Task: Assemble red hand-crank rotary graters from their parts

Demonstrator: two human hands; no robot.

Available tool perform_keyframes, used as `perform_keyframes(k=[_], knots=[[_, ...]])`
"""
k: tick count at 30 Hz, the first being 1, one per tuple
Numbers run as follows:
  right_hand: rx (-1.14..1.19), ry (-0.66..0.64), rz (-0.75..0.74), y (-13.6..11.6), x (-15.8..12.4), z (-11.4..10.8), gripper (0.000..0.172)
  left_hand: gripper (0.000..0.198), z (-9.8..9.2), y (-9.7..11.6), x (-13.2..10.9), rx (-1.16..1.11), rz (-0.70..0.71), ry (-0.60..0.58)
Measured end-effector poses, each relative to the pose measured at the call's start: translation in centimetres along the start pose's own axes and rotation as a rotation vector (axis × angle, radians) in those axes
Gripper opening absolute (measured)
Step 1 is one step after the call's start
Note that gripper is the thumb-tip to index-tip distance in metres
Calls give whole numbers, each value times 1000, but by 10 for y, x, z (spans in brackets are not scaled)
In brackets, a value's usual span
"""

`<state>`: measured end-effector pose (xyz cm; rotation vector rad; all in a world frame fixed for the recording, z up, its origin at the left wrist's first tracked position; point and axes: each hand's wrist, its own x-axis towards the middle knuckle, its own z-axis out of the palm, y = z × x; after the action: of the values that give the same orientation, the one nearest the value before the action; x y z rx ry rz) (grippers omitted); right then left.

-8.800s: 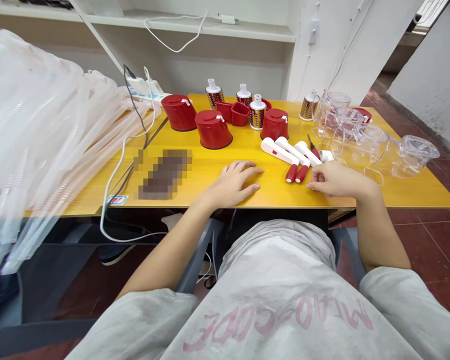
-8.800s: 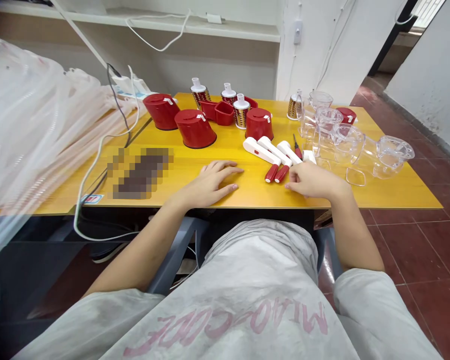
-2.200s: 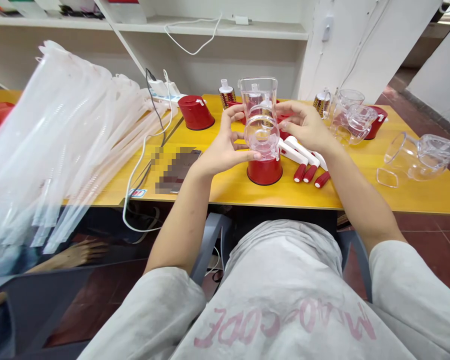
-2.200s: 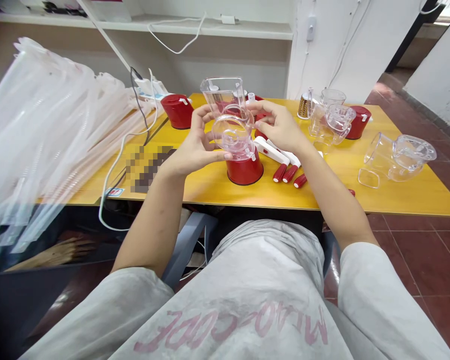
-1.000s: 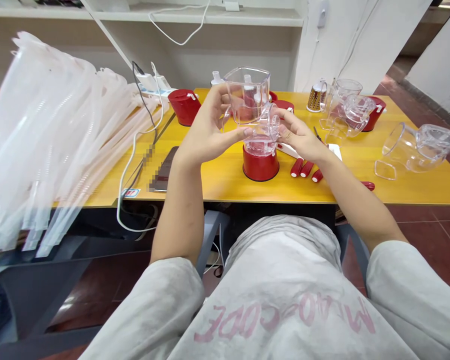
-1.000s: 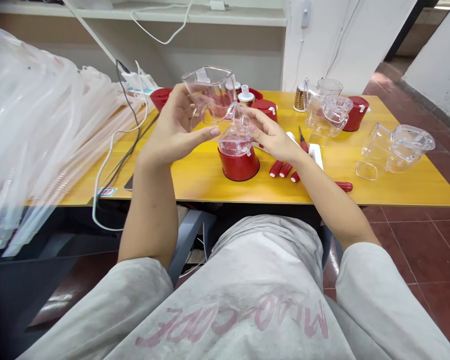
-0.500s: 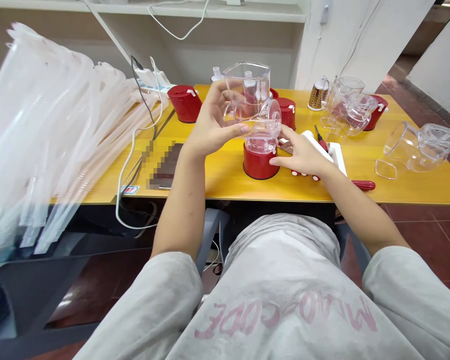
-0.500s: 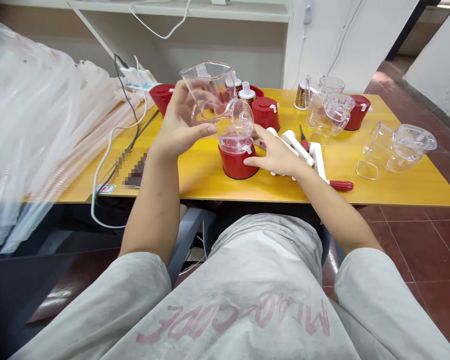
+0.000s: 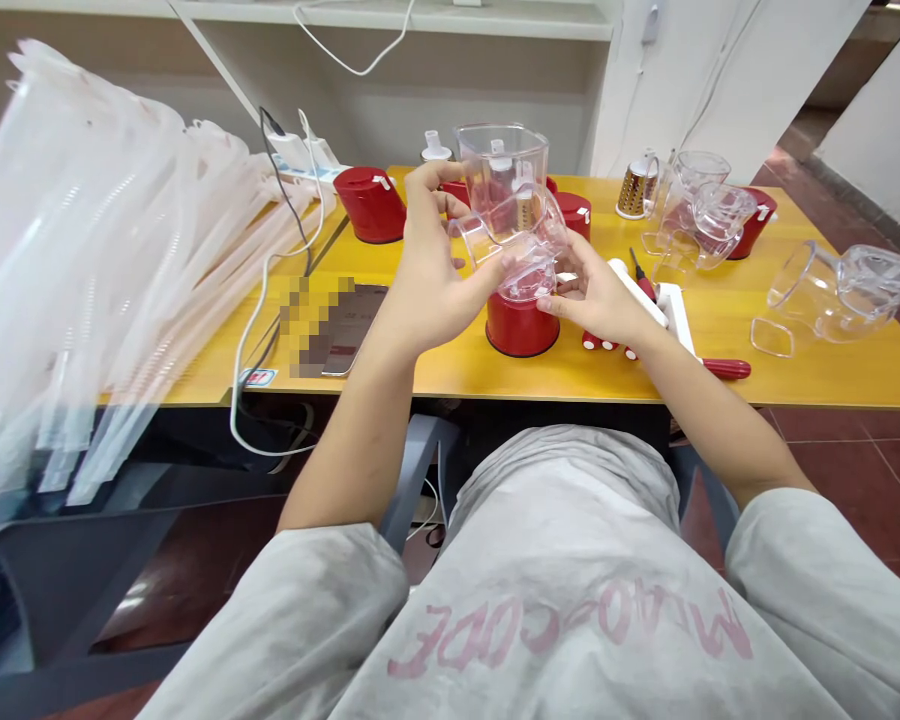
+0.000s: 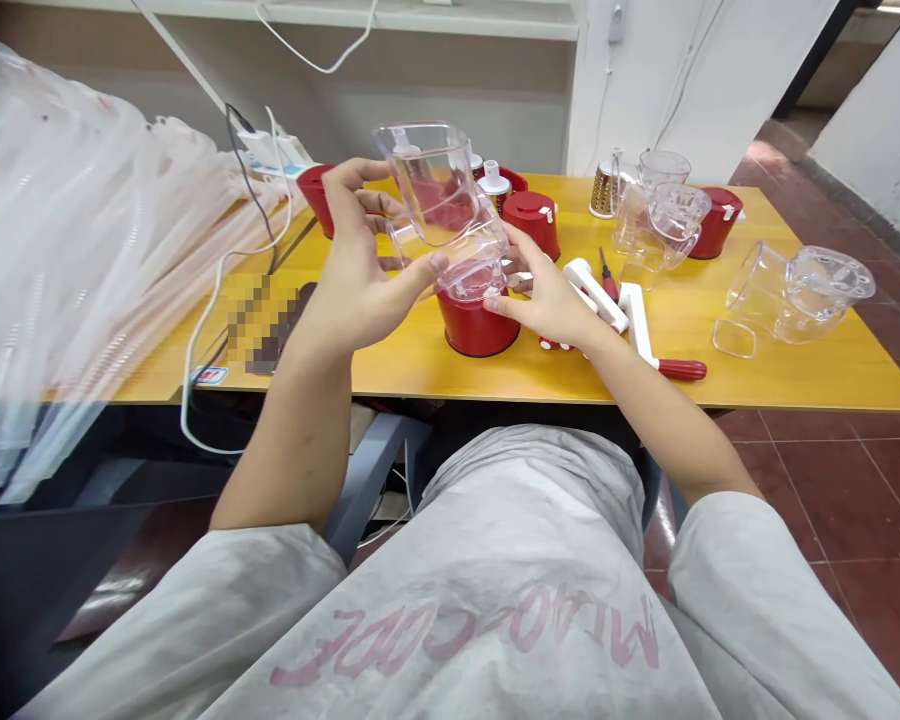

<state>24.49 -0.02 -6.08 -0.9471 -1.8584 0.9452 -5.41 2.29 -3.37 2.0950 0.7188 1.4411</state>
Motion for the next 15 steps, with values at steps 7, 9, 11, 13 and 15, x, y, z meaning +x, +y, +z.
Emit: perform_keyframes(k=[7, 9, 11, 13, 15], knots=[[-53, 37, 3, -11, -11, 2, 143, 107, -5, 31, -7, 70, -55, -26], [-50, 78, -22, -19, -12, 6, 158, 98, -5, 40, -10, 99, -57, -6], [-22, 81, -36, -26, -12, 9, 173, 83, -6, 46, -13, 76, -74, -3], [8, 56, -30, -30, -9, 9, 176, 69, -9, 45, -13, -14, -123, -39], [29, 35, -31, -31, -6, 6, 160, 63, -15, 35, -9, -137, -179, -45]])
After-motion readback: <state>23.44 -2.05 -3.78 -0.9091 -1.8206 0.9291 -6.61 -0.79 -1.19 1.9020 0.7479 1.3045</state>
